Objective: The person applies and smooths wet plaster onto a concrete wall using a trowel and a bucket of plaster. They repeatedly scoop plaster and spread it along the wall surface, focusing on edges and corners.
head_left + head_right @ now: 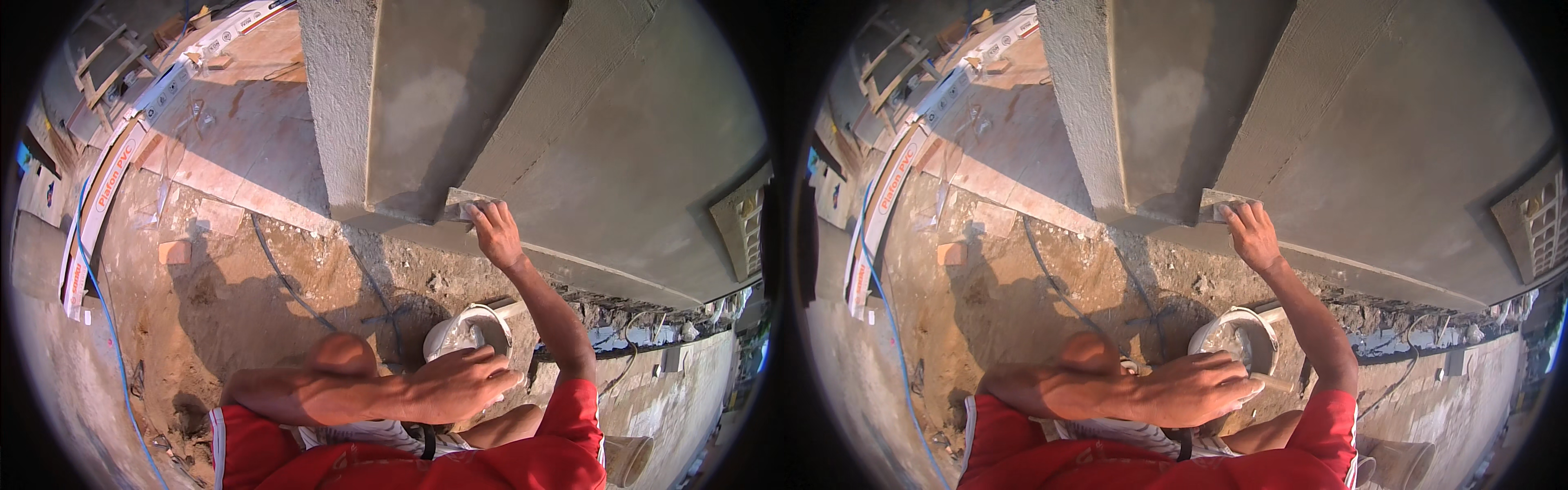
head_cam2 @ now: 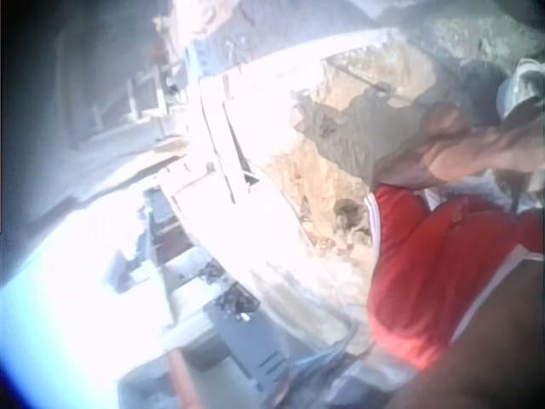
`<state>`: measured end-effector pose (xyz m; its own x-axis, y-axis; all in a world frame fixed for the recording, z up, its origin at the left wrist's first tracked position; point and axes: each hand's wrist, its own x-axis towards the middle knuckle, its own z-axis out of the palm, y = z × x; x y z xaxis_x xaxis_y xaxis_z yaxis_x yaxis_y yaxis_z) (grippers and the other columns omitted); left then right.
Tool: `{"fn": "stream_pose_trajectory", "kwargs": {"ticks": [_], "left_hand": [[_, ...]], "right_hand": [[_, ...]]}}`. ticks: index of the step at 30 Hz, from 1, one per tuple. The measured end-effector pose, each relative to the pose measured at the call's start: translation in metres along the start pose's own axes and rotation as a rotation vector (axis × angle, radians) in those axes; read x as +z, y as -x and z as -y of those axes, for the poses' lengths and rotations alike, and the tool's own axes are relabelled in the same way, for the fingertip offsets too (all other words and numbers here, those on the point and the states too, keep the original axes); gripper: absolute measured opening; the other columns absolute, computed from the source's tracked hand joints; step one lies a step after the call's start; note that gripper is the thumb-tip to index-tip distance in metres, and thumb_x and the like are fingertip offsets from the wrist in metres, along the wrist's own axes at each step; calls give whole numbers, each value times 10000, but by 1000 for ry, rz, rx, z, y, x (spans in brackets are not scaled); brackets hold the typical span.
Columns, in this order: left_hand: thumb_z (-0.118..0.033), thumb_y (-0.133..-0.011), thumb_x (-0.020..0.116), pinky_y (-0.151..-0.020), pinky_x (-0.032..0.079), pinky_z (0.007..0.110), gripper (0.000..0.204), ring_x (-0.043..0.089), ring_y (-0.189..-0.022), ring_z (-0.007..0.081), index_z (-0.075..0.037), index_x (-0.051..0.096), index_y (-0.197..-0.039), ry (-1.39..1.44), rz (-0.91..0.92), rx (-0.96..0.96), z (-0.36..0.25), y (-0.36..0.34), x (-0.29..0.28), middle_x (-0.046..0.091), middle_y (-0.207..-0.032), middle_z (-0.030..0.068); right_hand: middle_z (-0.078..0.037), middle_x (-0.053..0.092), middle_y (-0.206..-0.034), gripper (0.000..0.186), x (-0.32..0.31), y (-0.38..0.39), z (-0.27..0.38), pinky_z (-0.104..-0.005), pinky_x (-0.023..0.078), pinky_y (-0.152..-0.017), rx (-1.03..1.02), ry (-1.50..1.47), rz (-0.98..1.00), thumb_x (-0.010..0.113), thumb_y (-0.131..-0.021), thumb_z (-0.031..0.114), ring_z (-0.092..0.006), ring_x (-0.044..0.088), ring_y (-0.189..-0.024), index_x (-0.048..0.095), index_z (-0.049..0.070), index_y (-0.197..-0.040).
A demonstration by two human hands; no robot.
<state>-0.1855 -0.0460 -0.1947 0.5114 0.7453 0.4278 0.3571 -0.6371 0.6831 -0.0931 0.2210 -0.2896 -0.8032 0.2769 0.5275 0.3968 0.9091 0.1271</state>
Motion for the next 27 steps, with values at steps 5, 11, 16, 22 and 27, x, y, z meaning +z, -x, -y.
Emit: {"fn": "stream_pose_trajectory", "kwargs": {"ticks": [5, 11, 16, 22, 27], "left_hand": [[-71, -744, 662, -808, 488, 339, 433, 560, -912, 239, 23, 545, -1150, 21, -9, -8, 0, 4, -3, 549, -953, 106], [-91, -782, 666, -802, 491, 345, 414, 560, -893, 247, 27, 541, -1158, 50, -26, -36, 0, 3, -6, 544, -930, 103], [-103, -798, 664, -798, 485, 353, 397, 553, -881, 250, 33, 546, -1153, 44, 18, -9, -1, 0, -12, 541, -931, 107], [-112, -808, 658, -804, 476, 359, 411, 542, -866, 253, 50, 546, -1169, 19, 23, -16, -1, 2, -17, 536, -937, 116], [-99, -800, 679, -797, 485, 364, 430, 554, -883, 257, 37, 544, -1185, 14, 48, -38, -1, 5, -17, 559, -981, 116]], "right_hand": [[-112, 588, -1002, 302, 47, 74, 52, -388, 488, -779, 422, -411, 142, 526, -855, 16, -291, 568, -901, 523, 39, -1157], [-51, 589, -1051, 173, 74, 111, 49, -456, 488, -836, 1626, -1730, -472, 448, -950, 63, -200, 585, -956, 504, 89, -1112], [-35, 569, -989, 141, 95, 98, 46, -466, 504, -823, 1594, -1936, -622, 470, -931, 47, -202, 575, -905, 511, 97, -1056], [-20, 526, -826, 52, 112, 74, 66, -420, 535, -759, 1794, -1826, -744, 539, -908, 77, -183, 546, -769, 553, 82, -958], [-2, 513, -742, 31, 118, 47, 75, -411, 541, -705, 1750, -1798, -859, 563, -891, 67, -161, 532, -633, 557, 68, -922]]}}
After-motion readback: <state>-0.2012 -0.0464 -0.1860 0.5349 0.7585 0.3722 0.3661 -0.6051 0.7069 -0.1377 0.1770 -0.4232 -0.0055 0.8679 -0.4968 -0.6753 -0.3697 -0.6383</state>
